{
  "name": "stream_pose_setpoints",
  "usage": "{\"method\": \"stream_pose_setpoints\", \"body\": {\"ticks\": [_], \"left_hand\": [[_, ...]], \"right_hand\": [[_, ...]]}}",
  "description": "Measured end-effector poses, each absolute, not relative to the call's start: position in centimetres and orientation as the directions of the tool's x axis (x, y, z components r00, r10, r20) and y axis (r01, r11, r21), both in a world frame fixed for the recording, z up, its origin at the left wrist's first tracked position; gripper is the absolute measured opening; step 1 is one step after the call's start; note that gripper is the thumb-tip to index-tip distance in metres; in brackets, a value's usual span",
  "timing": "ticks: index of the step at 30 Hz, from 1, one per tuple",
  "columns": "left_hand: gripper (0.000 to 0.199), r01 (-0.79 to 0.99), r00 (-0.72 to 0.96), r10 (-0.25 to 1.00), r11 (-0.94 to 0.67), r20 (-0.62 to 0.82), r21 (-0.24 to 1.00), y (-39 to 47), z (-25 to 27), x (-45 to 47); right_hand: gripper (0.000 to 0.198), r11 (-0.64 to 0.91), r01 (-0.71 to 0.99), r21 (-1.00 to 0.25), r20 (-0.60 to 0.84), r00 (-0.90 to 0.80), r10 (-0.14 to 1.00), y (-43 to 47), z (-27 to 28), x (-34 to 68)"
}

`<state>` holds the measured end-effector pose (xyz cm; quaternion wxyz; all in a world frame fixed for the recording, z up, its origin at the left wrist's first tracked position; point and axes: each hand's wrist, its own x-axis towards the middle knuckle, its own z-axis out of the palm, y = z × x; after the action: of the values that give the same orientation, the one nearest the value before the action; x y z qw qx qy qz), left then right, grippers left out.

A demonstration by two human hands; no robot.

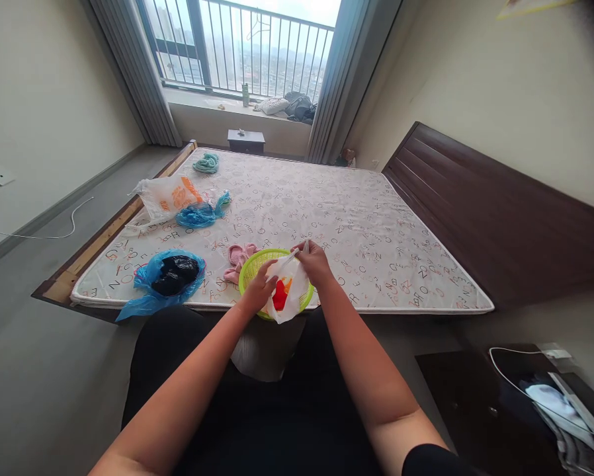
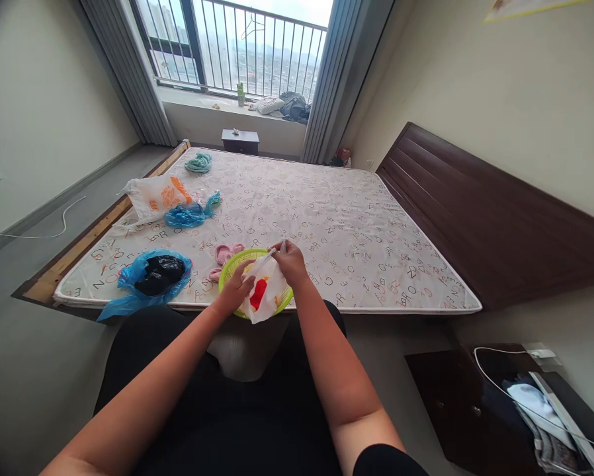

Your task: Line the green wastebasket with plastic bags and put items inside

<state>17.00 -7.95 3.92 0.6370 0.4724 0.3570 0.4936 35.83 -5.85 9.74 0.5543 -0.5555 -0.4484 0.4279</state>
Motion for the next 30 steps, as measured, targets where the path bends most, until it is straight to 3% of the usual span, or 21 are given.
{"method": "stream_pose_setpoints", "body": {"ticks": [2,4,7,10,15,18,21,23,26,30], "left_hand": [[0.041,-0.325,0.097,0.995,0.022,0.01,0.946,-7.6,3.0,16.5],[0.042,-0.32,-0.087,0.996,-0.055,0.029,0.946,-7.0,2.4,15.9],[0.055,-0.337,-0.281,0.959,-0.138,0.041,0.931,-5.9,2.3,15.0],[0.065,-0.432,-0.366,0.931,-0.172,0.003,0.885,-4.9,2.7,14.8],[0.063,-0.61,-0.417,0.894,-0.142,-0.164,0.78,-4.5,3.4,15.9],[0.053,-0.662,-0.381,0.905,-0.122,-0.191,0.739,-4.6,3.6,16.3],[0.044,-0.698,-0.363,0.906,-0.11,-0.218,0.707,-4.5,3.8,16.2],[0.04,-0.704,-0.383,0.895,-0.123,-0.227,0.7,-4.5,4.0,16.0],[0.038,-0.701,-0.392,0.894,-0.139,-0.216,0.7,-4.5,4.4,15.7],[0.044,-0.659,-0.397,0.903,-0.158,-0.162,0.736,-5.0,4.8,16.0]], "right_hand": [[0.04,-0.032,0.068,-0.997,-0.025,0.102,0.994,-5.9,9.5,37.1],[0.053,-0.048,0.043,-0.998,-0.044,0.076,0.996,-6.1,9.4,38.5],[0.063,0.012,-0.15,-0.989,-0.026,0.246,0.969,-6.2,8.9,40.6],[0.061,0.12,-0.331,-0.936,-0.048,0.456,0.889,-6.0,7.6,42.4],[0.058,0.173,-0.439,-0.882,-0.154,0.614,0.774,-6.2,4.7,43.7],[0.063,0.236,-0.516,-0.824,-0.12,0.565,0.816,-7.3,4.2,43.2],[0.073,0.179,-0.575,-0.798,-0.08,0.395,0.915,-8.8,4.2,42.3],[0.076,0.118,-0.558,-0.821,-0.094,0.337,0.937,-9.8,3.8,41.8],[0.076,0.137,-0.509,-0.849,-0.11,0.425,0.898,-11.0,2.8,40.9],[0.08,0.259,-0.329,-0.908,0.06,0.511,0.857,-12.0,2.7,39.3]]}}
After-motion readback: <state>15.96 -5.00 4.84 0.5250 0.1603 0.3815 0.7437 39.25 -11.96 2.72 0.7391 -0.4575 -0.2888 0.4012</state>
